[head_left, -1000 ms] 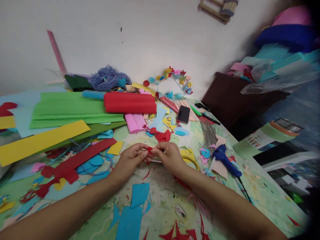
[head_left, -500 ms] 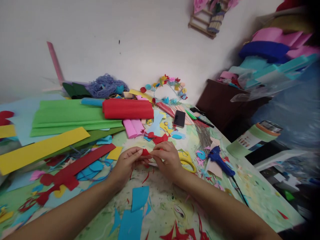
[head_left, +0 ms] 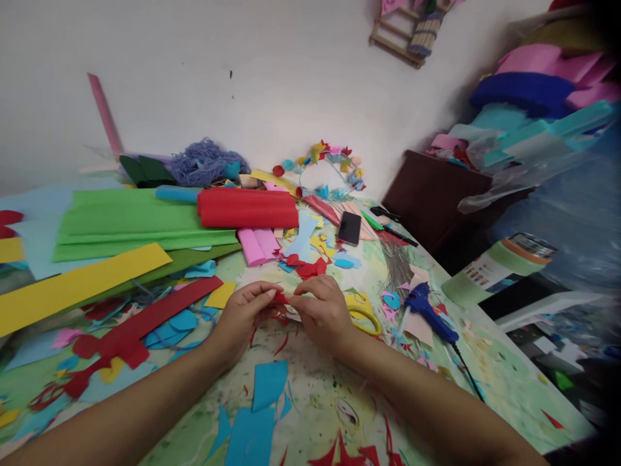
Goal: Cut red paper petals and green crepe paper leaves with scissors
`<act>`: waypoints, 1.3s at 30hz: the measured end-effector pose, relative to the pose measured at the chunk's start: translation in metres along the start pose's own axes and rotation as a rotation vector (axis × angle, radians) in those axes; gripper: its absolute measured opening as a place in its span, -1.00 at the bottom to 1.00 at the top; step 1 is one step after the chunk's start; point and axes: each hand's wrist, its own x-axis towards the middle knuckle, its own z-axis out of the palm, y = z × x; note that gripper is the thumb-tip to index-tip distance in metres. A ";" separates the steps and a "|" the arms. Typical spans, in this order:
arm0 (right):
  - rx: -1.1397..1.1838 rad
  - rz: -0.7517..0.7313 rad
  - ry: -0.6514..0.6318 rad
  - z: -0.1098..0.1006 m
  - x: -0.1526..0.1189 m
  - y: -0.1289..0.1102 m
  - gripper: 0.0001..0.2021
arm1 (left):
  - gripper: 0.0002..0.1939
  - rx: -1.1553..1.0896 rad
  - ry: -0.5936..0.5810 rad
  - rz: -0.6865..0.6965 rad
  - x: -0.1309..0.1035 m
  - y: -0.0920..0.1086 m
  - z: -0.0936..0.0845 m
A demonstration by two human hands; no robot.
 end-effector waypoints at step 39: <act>0.384 0.596 -0.146 -0.003 0.010 -0.006 -0.88 | -0.81 0.190 -0.093 0.031 -0.002 -0.004 -0.002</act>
